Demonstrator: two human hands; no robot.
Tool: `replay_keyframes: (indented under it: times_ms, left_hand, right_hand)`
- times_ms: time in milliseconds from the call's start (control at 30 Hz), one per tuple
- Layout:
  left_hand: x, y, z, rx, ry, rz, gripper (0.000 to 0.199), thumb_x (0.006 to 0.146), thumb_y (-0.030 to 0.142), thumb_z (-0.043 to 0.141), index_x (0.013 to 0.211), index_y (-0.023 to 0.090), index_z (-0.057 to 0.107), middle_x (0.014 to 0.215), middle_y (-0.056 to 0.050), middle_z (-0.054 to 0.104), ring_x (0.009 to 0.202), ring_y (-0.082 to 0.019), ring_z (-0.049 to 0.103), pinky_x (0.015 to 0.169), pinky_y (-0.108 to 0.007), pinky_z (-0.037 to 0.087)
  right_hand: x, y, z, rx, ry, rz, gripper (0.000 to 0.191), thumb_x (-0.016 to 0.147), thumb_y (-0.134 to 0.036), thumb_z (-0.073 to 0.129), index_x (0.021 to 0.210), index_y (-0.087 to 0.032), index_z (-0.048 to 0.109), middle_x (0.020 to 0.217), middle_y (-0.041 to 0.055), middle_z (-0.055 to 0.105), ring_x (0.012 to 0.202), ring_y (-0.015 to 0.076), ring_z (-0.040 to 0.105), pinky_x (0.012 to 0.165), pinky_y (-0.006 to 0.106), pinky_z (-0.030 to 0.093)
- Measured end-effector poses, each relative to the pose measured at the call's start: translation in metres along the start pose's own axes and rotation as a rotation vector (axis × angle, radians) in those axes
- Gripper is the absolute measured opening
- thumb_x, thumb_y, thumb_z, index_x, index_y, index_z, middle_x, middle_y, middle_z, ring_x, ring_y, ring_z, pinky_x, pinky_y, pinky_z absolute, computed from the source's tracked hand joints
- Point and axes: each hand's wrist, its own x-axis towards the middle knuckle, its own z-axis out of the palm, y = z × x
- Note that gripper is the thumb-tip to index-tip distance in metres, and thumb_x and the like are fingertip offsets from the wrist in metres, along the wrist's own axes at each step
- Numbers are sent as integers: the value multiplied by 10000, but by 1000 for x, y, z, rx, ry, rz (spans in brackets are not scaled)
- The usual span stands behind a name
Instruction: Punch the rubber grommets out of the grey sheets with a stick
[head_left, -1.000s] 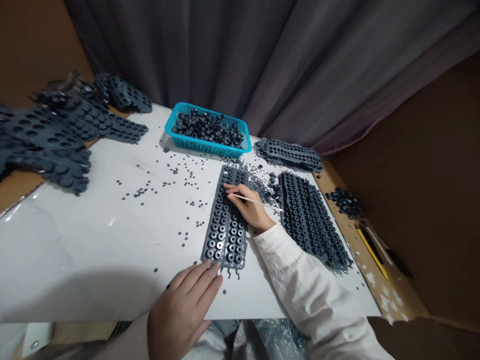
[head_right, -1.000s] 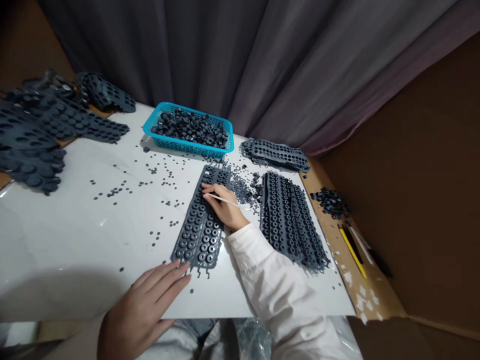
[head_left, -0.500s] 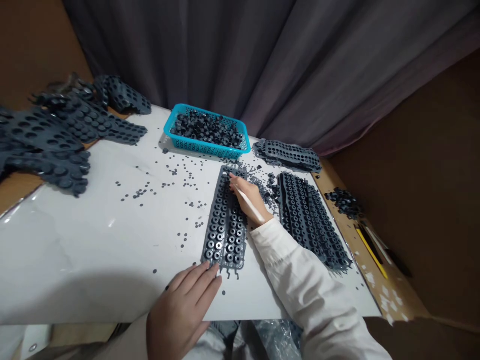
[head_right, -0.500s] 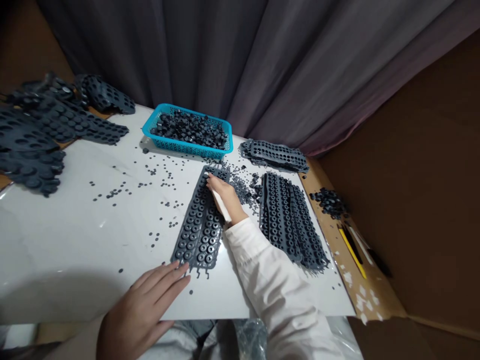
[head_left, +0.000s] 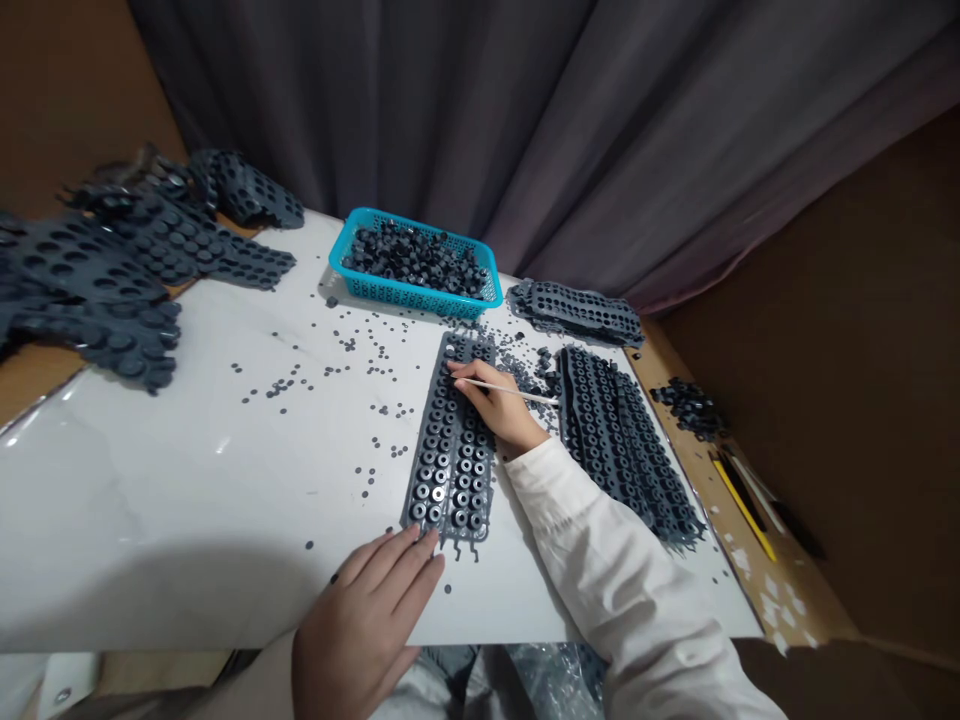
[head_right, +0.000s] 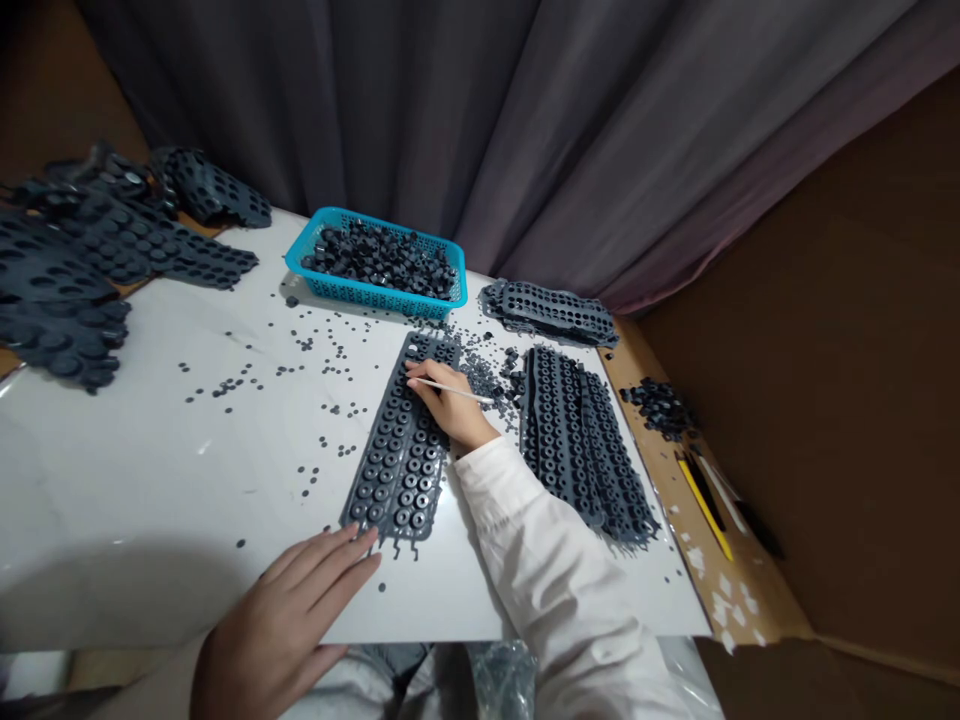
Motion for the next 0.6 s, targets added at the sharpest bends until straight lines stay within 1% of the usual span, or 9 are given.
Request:
replay_keyframes:
  times_ms: [100,200,400,600]
  left_hand:
    - [0,0,0,11,2,13,528,755,294,648,1260,209,522,1378,-14,487,1168,-244,522,956,-377,430]
    - [0,2,-1,28,4,-22,523,742,283,662,1244,213,534,1376,-7,490,1176,-243,514,972,-382,418]
    - [0,3,0,23,13,-27,509,766,277,634,1260,229,522,1383,-11,484,1182,-237,509,992,-372,397]
    - [0,3,0,20,1,-36,483,771,264,610,1248,237,535,1381,-10,486,1186,-236,508,996,-367,395]
  right_hand:
    - [0,0,-1,76,10,13,113,898,-307,526,870,-212,578,1031,94,707,1085,222,633,889,372,488]
    - [0,1,0,104,31,27,121,894,-316,526,860,-209,568,1030,94,711,1074,230,639,887,380,488]
    - [1,2,3,64,51,52,149,890,-354,520,861,-215,568,1057,79,707,1050,222,651,878,382,500]
    - [1,2,2,0,20,5,130,897,-324,518,876,-217,588,1068,87,701,1039,218,650,880,382,504]
